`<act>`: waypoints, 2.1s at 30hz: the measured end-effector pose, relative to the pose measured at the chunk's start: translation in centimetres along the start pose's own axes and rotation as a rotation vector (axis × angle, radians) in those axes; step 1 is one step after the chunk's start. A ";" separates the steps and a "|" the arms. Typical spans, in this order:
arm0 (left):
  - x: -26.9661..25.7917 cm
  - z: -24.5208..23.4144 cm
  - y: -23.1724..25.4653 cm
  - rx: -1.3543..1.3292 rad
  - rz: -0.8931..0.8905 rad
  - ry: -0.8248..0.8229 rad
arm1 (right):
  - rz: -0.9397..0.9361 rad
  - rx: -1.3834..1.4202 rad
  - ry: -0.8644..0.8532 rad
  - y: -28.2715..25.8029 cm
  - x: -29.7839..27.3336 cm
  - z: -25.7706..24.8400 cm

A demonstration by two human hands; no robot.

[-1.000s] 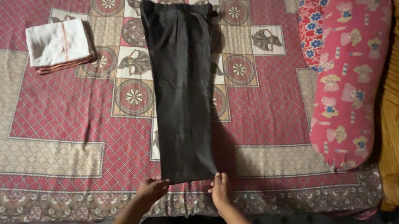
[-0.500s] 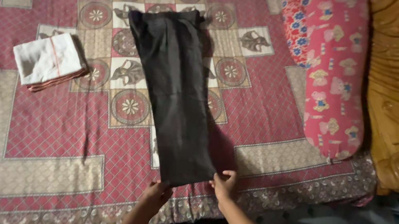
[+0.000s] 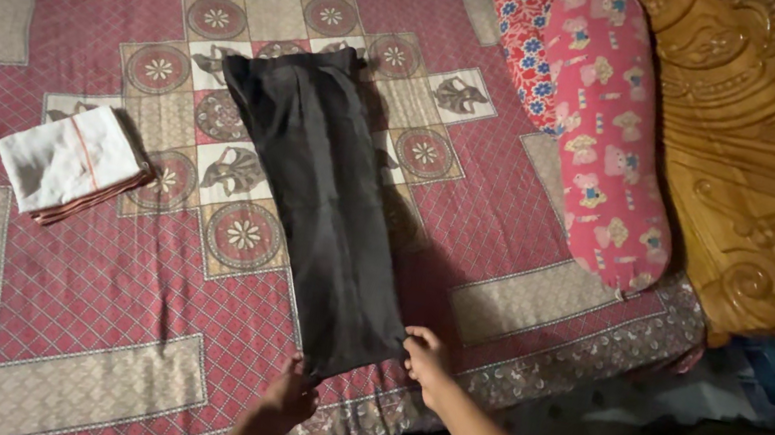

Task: The person folds a pair of black trousers on a patterned bedspread, aligning the legs and waistband, then folding the garment into a compact rectangle. The folded trousers are placed into an open suitcase alongside other folded clothes.

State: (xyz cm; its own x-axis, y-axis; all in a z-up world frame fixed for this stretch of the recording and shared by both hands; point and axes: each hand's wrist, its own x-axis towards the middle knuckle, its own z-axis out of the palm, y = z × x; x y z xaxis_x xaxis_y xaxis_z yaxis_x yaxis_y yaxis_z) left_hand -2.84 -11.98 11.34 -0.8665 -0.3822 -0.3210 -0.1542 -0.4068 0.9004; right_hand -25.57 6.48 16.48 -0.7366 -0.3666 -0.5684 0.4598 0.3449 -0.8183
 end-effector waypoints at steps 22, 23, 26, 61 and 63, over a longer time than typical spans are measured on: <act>0.6 -1.7 3.2 -0.305 -0.552 0.380 | -0.080 -0.164 0.072 -1.6 -1.6 2.4; 0.4 -1.5 3.1 -0.320 -0.531 0.374 | -0.070 -0.175 0.120 -1.5 -1.7 2.6; -0.5 -1.0 2.6 -0.346 -0.465 0.396 | -0.137 -0.266 0.184 -1.2 -2.1 2.7; -5.0 2.7 -2.2 -0.111 -0.338 0.662 | -0.349 -0.540 0.124 1.4 -4.2 -2.4; -5.6 2.6 -2.6 -0.043 -0.461 0.542 | 0.049 -0.519 0.036 1.8 -4.4 -3.2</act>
State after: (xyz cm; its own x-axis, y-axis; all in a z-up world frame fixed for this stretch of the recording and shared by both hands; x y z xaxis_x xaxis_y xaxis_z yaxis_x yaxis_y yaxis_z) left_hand 1.16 -6.67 11.52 -0.3574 -0.5174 -0.7775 -0.4194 -0.6549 0.6286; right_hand -23.13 11.45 17.77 -0.7412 -0.3120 -0.5944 0.1948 0.7474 -0.6352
